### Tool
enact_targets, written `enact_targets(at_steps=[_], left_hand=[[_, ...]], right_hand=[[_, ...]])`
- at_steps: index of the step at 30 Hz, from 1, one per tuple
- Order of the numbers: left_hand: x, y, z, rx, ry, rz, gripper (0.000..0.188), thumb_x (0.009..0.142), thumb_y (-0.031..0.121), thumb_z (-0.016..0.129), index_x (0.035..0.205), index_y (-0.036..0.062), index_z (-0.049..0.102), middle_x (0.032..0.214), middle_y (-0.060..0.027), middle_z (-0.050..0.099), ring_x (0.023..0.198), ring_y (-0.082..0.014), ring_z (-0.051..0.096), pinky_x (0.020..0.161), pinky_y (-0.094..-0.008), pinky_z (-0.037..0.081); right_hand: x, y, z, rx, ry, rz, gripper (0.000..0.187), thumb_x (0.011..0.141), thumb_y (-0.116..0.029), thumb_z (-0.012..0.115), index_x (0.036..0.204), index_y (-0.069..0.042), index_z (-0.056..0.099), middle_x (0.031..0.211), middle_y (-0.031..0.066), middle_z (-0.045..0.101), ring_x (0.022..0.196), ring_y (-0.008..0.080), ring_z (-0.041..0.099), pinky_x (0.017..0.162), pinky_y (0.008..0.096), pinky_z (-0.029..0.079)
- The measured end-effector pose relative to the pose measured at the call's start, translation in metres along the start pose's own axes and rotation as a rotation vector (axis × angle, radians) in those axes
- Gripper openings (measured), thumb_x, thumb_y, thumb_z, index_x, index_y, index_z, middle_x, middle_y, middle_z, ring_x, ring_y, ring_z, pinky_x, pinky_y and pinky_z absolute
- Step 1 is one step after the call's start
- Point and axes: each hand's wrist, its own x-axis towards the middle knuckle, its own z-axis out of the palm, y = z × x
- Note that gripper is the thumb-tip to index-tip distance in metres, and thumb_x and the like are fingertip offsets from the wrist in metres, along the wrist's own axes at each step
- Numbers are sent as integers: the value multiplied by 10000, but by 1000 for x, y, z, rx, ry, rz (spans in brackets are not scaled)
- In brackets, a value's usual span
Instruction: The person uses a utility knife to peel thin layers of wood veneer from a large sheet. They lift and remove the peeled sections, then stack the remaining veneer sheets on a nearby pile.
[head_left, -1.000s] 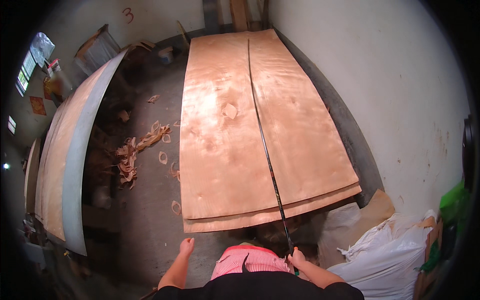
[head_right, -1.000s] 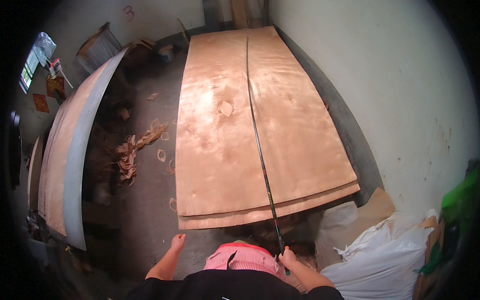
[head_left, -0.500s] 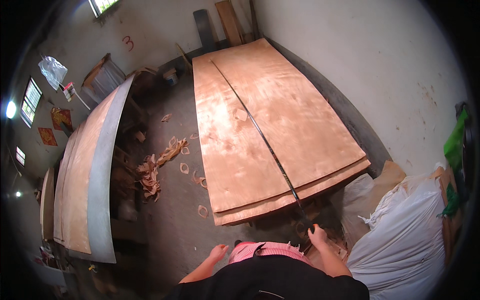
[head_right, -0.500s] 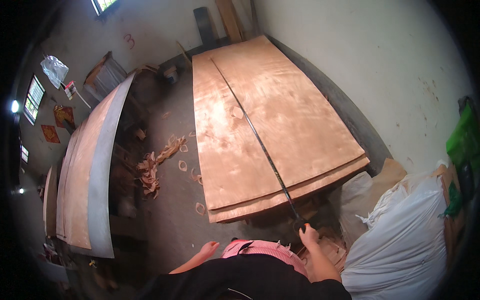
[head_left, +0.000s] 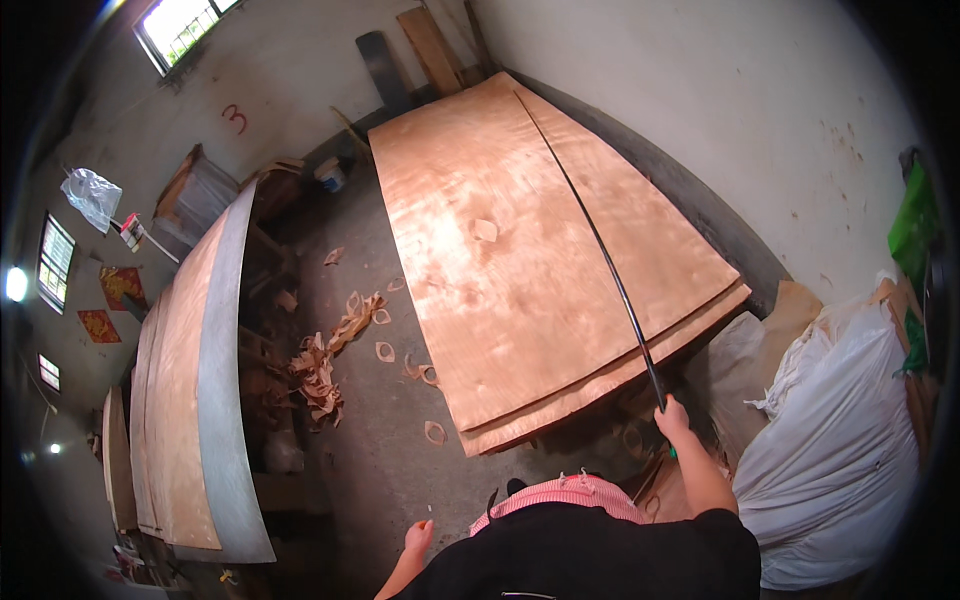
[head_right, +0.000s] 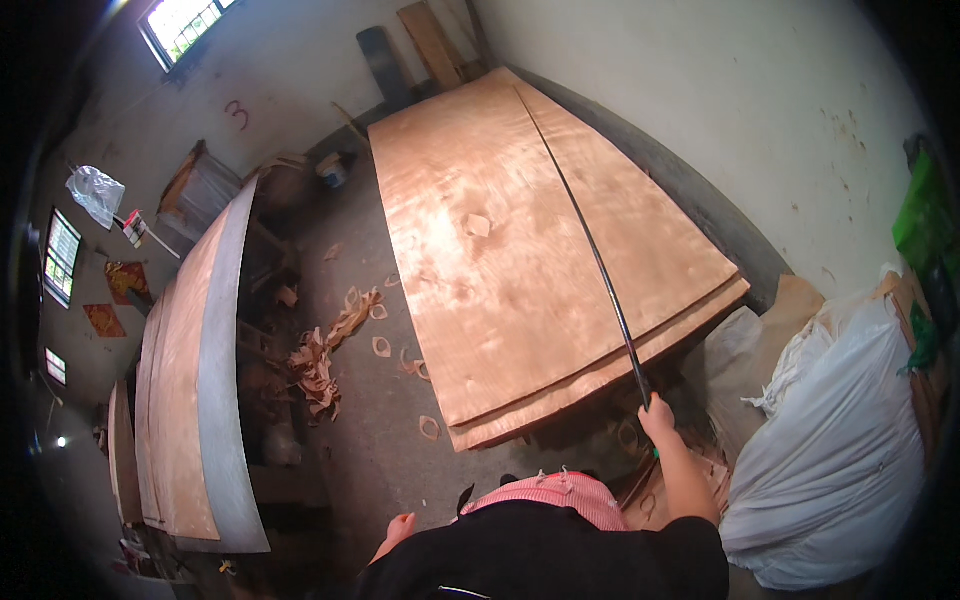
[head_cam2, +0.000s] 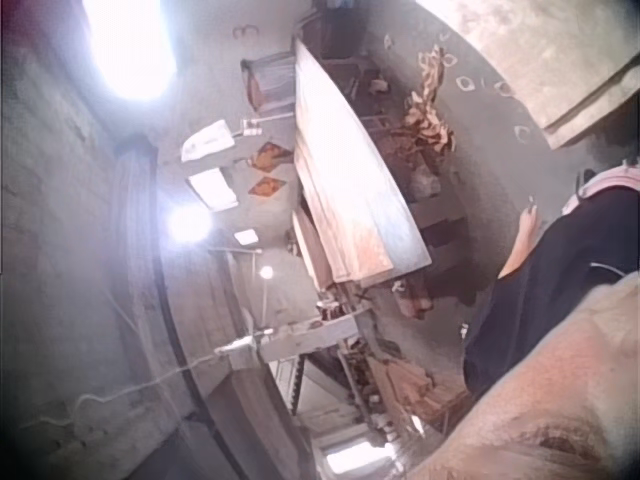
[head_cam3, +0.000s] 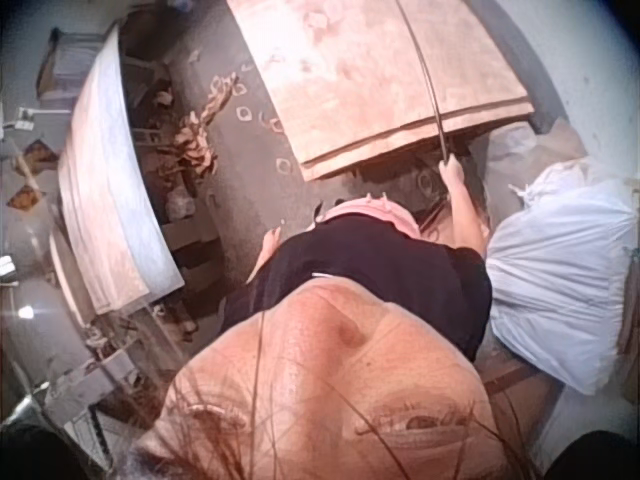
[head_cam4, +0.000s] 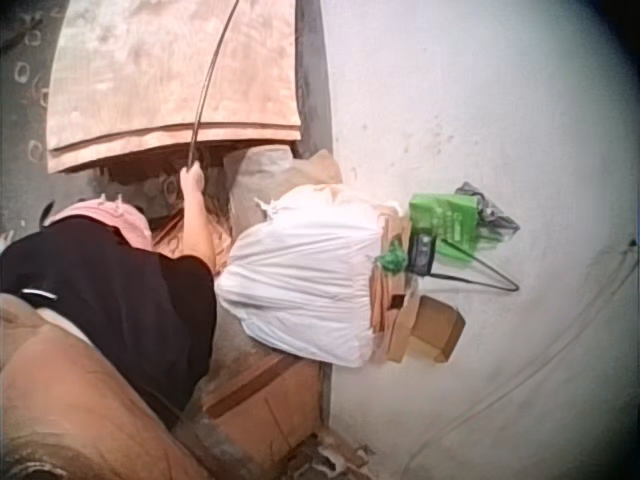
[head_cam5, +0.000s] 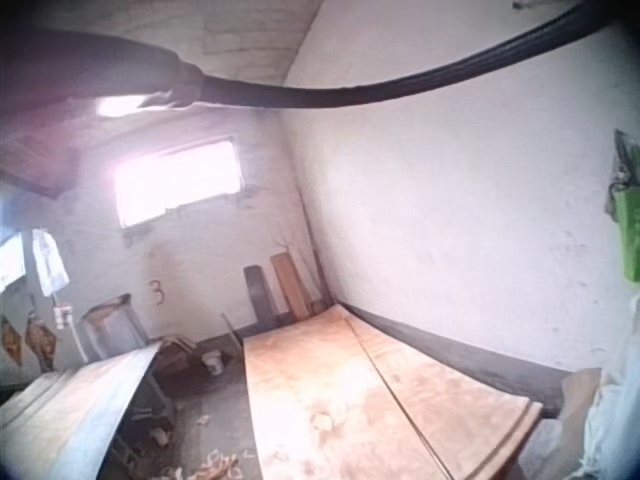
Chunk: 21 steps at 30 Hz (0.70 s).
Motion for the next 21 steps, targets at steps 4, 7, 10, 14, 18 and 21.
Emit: enact_targets(at_steps=[4,7,10,14,18,21], left_hand=[[-6,-46,17,-73,-56,-131,409,784,380,490,948,20,598,938,-161,599,913,-279,563,788,-348,426],[-16,-26,21,-96,-37,-98,410,789,381,486,956,23,596,943,-154,601,923,-271,561,794,-341,423],[-29,15,21,-111,-33,-35,414,796,380,481,976,23,586,948,-152,601,936,-265,557,800,-337,420],[-40,45,33,-119,-95,89,417,805,377,474,1006,24,570,958,-152,598,946,-264,553,803,-333,419],[-45,69,31,14,-172,205,422,809,378,471,1029,28,559,956,-142,602,923,-258,564,785,-330,427],[-47,93,26,54,-174,221,425,811,380,471,1041,32,554,942,-132,608,884,-245,579,756,-325,438]], right_hand=[[25,-3,28,-32,-302,43,288,713,-153,528,953,-4,473,765,205,580,755,361,568,670,417,462],[-9,20,62,-151,-327,-115,327,681,-130,542,956,20,451,774,211,579,741,347,575,665,406,469],[-63,39,94,-100,-497,-54,388,673,-165,552,985,32,432,829,245,561,809,362,556,704,420,452],[-114,49,101,-87,-604,-133,449,684,-195,567,1035,39,413,839,244,562,809,368,557,690,414,459],[-112,46,105,-123,-657,-186,415,698,-194,565,1025,25,433,829,226,576,805,351,567,684,414,463],[-92,49,117,-138,-558,-210,393,697,-198,567,1012,9,454,802,207,587,778,341,577,674,412,465]])
